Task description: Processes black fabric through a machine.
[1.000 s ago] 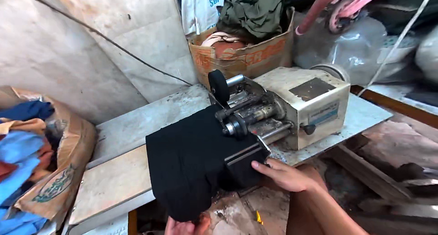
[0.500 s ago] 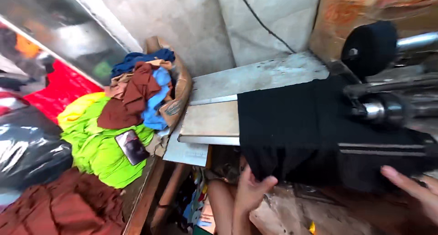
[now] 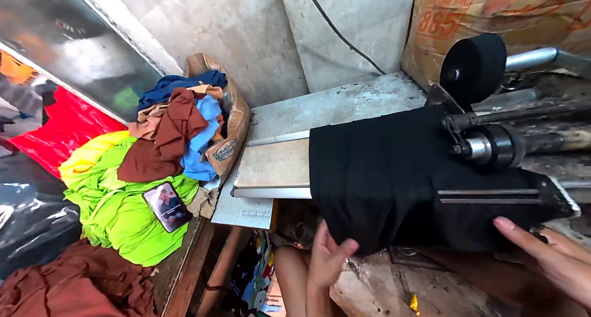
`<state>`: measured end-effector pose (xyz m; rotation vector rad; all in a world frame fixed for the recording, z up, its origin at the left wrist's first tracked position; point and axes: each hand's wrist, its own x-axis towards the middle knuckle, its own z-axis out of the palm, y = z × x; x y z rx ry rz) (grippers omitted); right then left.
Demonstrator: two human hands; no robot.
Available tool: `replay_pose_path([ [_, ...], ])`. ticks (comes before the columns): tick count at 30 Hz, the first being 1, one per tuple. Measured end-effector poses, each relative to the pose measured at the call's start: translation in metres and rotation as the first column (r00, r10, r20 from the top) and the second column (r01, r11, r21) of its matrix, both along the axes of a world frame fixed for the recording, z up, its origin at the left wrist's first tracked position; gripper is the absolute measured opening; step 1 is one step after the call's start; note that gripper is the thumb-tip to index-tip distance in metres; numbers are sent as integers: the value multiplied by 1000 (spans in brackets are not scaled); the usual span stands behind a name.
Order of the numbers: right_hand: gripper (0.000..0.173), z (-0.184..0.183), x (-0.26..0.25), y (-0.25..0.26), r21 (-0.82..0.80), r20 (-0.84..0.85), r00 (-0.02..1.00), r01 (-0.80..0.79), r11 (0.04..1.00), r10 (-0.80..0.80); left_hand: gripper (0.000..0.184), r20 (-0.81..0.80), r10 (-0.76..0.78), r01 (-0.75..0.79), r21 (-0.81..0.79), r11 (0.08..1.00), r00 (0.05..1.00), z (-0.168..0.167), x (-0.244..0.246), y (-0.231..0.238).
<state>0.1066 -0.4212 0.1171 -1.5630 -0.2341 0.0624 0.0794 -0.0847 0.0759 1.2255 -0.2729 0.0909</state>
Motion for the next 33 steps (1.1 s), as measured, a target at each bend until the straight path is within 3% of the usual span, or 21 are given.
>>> replay_pose_path([
  [2, 23, -3, 1, 1, -11, 10, 1000, 10, 1000, -10, 58, -25, -29, 31, 69, 997, 999, 3, -6, -3],
  [5, 26, -12, 2, 1, -10, 44, 998, 40, 999, -40, 54, 78, -9, 19, -119, 993, 997, -1, -4, 3],
  [8, 27, -15, 3, 1, -5, 66, 997, 50, 999, -50, 61, 11, 35, -35, 10, 999, 999, 1, -3, -2],
  [10, 27, -15, 4, 0, -4, 71, 997, 35, 999, -34, 55, -20, -7, 8, 48, 999, 1000, 4, -6, -6],
  [14, 27, -15, 1, -2, -16, 49, 998, 45, 999, -44, 53, 69, 26, -14, -174, 985, 997, 1, 0, 1],
  [18, 29, -15, 3, -2, -25, 53, 997, 53, 998, -52, 51, -40, 58, -56, 69, 996, 997, 5, -5, -8],
  [22, 40, -1, 0, -1, -95, -13, 1000, 25, 995, -26, 53, 38, 119, -117, -68, 991, 992, 7, -6, 2],
  [26, 45, 7, 0, -4, -147, -71, 997, -14, 989, 4, 47, -38, 147, -140, 148, 979, 988, 10, -10, -8],
  [30, 44, 6, 2, -6, -137, -60, 997, -58, 989, 50, 44, 28, 69, -66, -99, 993, 997, 13, -1, -3],
  [33, 43, 7, 3, -6, -133, -58, 996, -75, 988, 68, 47, -11, 123, -121, 112, 986, 992, 16, 1, -11],
])
